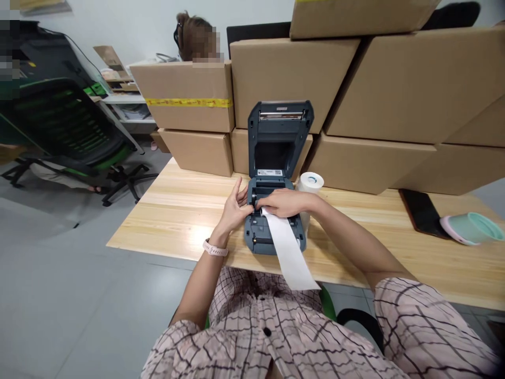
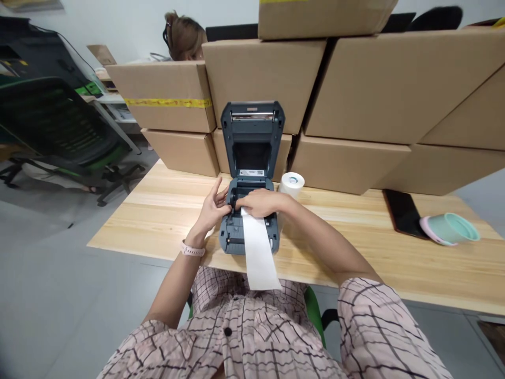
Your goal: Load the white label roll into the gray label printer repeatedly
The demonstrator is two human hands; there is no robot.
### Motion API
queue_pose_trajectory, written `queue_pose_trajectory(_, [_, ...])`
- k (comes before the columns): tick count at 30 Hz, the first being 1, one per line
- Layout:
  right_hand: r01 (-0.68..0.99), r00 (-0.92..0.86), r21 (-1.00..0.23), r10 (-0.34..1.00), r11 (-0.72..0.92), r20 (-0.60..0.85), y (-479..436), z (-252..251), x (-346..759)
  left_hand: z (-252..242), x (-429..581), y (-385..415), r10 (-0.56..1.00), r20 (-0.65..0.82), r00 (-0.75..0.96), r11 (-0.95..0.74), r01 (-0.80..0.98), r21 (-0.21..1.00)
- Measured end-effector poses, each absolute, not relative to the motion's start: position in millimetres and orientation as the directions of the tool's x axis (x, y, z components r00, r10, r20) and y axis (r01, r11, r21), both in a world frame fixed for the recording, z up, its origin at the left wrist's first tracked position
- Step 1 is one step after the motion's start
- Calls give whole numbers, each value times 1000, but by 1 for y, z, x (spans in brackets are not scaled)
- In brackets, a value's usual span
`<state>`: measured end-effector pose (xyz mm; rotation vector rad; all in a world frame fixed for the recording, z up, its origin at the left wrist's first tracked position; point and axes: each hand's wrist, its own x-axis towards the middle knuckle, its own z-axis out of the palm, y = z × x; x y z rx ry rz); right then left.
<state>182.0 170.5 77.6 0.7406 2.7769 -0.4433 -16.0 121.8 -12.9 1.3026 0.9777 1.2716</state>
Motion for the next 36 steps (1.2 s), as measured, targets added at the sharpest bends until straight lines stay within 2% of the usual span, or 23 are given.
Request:
queue_pose_trajectory(2, [460, -876, -305, 371, 834, -308, 174, 83, 187, -14, -17, 122, 979, 168, 113, -156, -105, 982])
queue_pose_trajectory(4, [371, -924, -457, 273, 808, -268, 178, 93, 198, -15, -17, 122, 978, 172, 114, -159, -111, 981])
queue_pose_trajectory(7, [206, -973, -718, 220, 665, -75, 177, 107, 232, -16, -15, 122, 980, 166, 106, -153, -124, 980])
queue_pose_trajectory(10, [118, -903, -843, 411, 525, 129, 168, 107, 291, -15, -14, 121, 982, 159, 97, -146, -126, 981])
queue_pose_trajectory(12, [91, -787, -897, 583, 432, 201, 161, 96, 336, -14, -13, 120, 985, 149, 90, -137, -122, 983])
queue_pose_trajectory(15, [248, -590, -918, 800, 311, 111, 155, 66, 387, -11, -14, 119, 987, 123, 100, -111, -123, 986])
queue_pose_trajectory(17, [398, -484, -890, 875, 220, 0, 155, 44, 403, -9, -15, 118, 987, 110, 120, -95, -123, 988])
queue_pose_trajectory(19, [472, -450, -871, 887, 136, -106, 156, 26, 406, -7, -16, 117, 987, 108, 123, -93, -119, 989])
queue_pose_trajectory(22, [470, -501, -880, 844, 77, -194, 156, 15, 404, -7, -15, 116, 987, 119, 108, -107, -108, 988])
queue_pose_trajectory(25, [444, -516, -891, 840, 95, -167, 159, 21, 411, -8, -15, 115, 987, 122, 106, -111, -106, 988])
queue_pose_trajectory(29, [380, -445, -919, 892, 108, -79, 181, 34, 410, -11, -16, 115, 981, 145, 125, -134, -96, 986])
queue_pose_trajectory(36, [446, -484, -888, 865, 109, -137, 238, 27, 334, -9, -16, 115, 981, 143, 135, -128, -110, 986])
